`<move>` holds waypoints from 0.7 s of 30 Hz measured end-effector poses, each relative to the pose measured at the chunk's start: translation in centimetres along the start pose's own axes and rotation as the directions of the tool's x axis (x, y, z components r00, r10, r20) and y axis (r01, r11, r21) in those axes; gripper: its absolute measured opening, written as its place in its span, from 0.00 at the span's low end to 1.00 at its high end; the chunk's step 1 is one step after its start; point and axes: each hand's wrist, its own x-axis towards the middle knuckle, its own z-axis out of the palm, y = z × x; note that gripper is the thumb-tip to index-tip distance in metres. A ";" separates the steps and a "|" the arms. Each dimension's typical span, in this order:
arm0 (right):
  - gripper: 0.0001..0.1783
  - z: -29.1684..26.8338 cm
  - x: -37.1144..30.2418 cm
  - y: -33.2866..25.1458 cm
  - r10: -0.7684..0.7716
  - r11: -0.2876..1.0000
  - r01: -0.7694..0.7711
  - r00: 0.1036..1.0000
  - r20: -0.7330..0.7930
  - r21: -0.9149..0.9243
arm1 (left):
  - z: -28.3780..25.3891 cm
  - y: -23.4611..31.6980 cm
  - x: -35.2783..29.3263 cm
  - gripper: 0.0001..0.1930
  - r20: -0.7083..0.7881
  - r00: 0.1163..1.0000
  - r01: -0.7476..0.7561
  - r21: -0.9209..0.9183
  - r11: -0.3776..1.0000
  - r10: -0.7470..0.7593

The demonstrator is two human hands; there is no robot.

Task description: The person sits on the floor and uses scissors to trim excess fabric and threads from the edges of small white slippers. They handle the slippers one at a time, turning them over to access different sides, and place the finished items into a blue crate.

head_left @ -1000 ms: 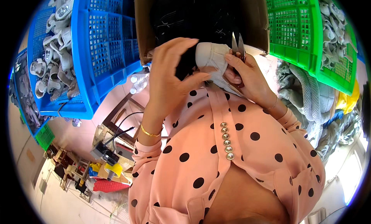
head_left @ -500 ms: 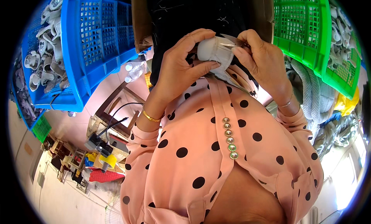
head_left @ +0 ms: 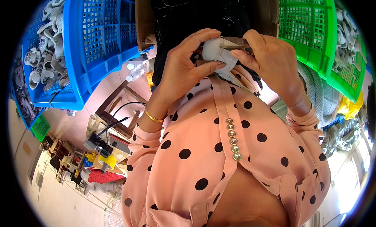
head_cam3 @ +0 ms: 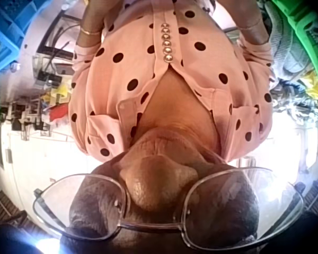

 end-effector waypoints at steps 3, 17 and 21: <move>0.23 -0.5 0.0 -0.1 0.004 0.999 -0.003 1.000 0.019 -0.039 | 0.1 0.1 0.0 0.30 -0.002 1.000 0.014 -0.011 1.000 -0.014; 0.20 1.2 0.9 0.4 0.226 0.145 -0.355 0.920 0.319 0.923 | 0.1 1.9 0.7 0.19 -0.015 0.984 -0.172 0.190 0.967 0.178; 0.17 0.7 1.4 0.4 0.235 0.470 -0.280 0.954 0.187 0.837 | 0.0 2.8 2.0 0.10 -0.005 0.960 -0.266 0.309 0.913 0.281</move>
